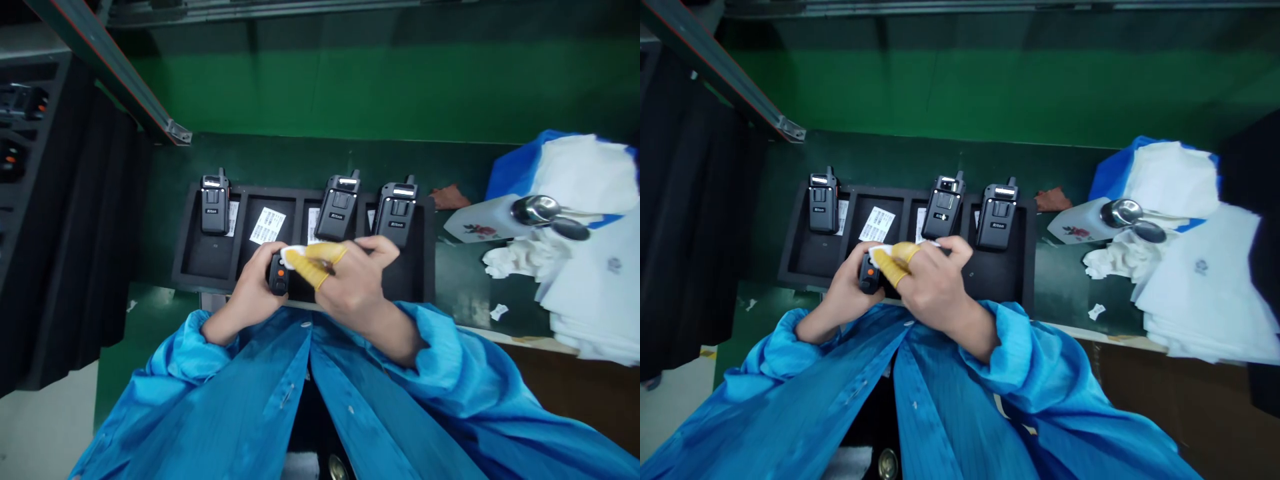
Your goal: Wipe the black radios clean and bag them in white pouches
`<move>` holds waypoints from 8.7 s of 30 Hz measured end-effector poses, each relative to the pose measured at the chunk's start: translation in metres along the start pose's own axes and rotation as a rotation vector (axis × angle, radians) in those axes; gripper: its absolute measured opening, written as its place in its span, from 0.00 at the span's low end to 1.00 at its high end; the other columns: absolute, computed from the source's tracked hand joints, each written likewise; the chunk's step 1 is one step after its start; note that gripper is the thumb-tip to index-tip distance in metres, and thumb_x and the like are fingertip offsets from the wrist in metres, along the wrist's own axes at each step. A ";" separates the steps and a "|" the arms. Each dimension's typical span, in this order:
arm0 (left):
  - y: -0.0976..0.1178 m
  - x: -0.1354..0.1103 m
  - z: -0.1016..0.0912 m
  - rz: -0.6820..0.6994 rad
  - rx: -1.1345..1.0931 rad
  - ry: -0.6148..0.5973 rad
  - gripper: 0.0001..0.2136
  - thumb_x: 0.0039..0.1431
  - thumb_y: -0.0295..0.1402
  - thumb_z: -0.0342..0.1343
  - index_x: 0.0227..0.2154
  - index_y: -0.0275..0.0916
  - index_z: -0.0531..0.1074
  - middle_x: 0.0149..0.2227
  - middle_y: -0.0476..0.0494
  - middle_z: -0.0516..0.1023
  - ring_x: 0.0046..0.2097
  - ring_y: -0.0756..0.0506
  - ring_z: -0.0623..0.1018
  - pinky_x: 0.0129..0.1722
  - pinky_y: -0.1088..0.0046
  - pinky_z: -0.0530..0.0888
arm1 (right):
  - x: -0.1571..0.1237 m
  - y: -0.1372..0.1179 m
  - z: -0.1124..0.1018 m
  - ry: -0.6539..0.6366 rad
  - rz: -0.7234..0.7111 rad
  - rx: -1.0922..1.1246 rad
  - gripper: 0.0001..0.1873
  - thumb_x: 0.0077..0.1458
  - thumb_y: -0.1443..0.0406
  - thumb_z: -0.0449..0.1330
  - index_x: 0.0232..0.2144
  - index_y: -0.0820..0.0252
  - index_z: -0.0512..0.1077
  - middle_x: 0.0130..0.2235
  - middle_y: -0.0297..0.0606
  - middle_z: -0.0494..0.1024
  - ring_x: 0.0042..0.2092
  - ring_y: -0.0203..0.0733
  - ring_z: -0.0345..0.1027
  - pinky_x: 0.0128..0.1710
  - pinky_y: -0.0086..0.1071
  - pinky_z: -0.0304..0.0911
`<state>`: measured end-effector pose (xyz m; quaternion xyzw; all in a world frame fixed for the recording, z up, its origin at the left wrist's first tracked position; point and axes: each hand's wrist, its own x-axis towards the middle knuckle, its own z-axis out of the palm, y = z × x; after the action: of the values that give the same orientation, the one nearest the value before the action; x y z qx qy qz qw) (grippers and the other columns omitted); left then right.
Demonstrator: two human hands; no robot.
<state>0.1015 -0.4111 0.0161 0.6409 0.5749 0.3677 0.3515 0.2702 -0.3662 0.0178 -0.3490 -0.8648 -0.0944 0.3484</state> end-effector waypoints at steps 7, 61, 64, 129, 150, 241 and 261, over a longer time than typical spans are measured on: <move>0.002 -0.001 -0.003 0.014 0.019 -0.024 0.25 0.38 0.17 0.51 0.43 0.41 0.65 0.44 0.45 0.73 0.47 0.43 0.74 0.47 0.66 0.72 | -0.009 0.014 0.011 0.029 0.060 -0.072 0.16 0.50 0.77 0.52 0.20 0.57 0.73 0.28 0.31 0.71 0.32 0.33 0.56 0.43 0.38 0.42; 0.033 0.047 0.045 0.118 0.044 -0.111 0.28 0.35 0.17 0.52 0.45 0.41 0.64 0.46 0.44 0.72 0.50 0.42 0.74 0.51 0.62 0.71 | -0.041 0.050 -0.034 0.190 0.445 0.127 0.17 0.54 0.72 0.55 0.40 0.50 0.78 0.34 0.33 0.75 0.36 0.35 0.67 0.42 0.37 0.51; 0.031 0.040 0.050 0.161 0.028 -0.123 0.27 0.36 0.17 0.51 0.44 0.41 0.64 0.45 0.45 0.73 0.48 0.43 0.74 0.49 0.64 0.72 | -0.032 0.040 -0.035 0.039 0.338 0.131 0.22 0.50 0.74 0.53 0.42 0.49 0.77 0.36 0.33 0.74 0.37 0.36 0.65 0.44 0.40 0.48; 0.027 0.035 0.051 0.112 0.047 -0.188 0.40 0.41 0.20 0.54 0.61 0.42 0.54 0.52 0.43 0.72 0.52 0.43 0.73 0.53 0.65 0.71 | -0.047 0.068 -0.029 -0.097 0.253 -0.232 0.18 0.53 0.75 0.51 0.33 0.53 0.78 0.33 0.32 0.75 0.35 0.34 0.62 0.45 0.39 0.42; 0.082 0.131 0.107 0.027 1.015 -0.113 0.33 0.60 0.46 0.54 0.62 0.32 0.54 0.51 0.29 0.66 0.51 0.34 0.73 0.46 0.64 0.71 | -0.141 0.093 -0.019 0.067 0.591 -0.091 0.18 0.45 0.75 0.52 0.30 0.53 0.78 0.30 0.34 0.73 0.34 0.37 0.63 0.39 0.36 0.50; 0.143 0.010 0.023 0.803 0.617 -0.075 0.22 0.56 0.25 0.50 0.55 0.37 0.66 0.46 0.40 0.78 0.45 0.40 0.76 0.43 0.60 0.76 | -0.107 0.083 -0.092 0.217 0.545 -0.037 0.18 0.50 0.75 0.55 0.37 0.51 0.77 0.33 0.31 0.75 0.34 0.34 0.67 0.39 0.34 0.53; 0.105 0.059 0.065 0.349 0.561 -0.105 0.25 0.45 0.29 0.59 0.50 0.33 0.68 0.44 0.36 0.77 0.45 0.36 0.76 0.46 0.56 0.75 | -0.122 0.086 -0.087 0.292 0.595 -0.037 0.14 0.53 0.72 0.56 0.36 0.51 0.78 0.33 0.32 0.76 0.35 0.34 0.68 0.37 0.34 0.54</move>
<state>0.2124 -0.3641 0.0804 0.8195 0.5164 0.2163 0.1220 0.4370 -0.4037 -0.0060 -0.5753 -0.6641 -0.0530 0.4745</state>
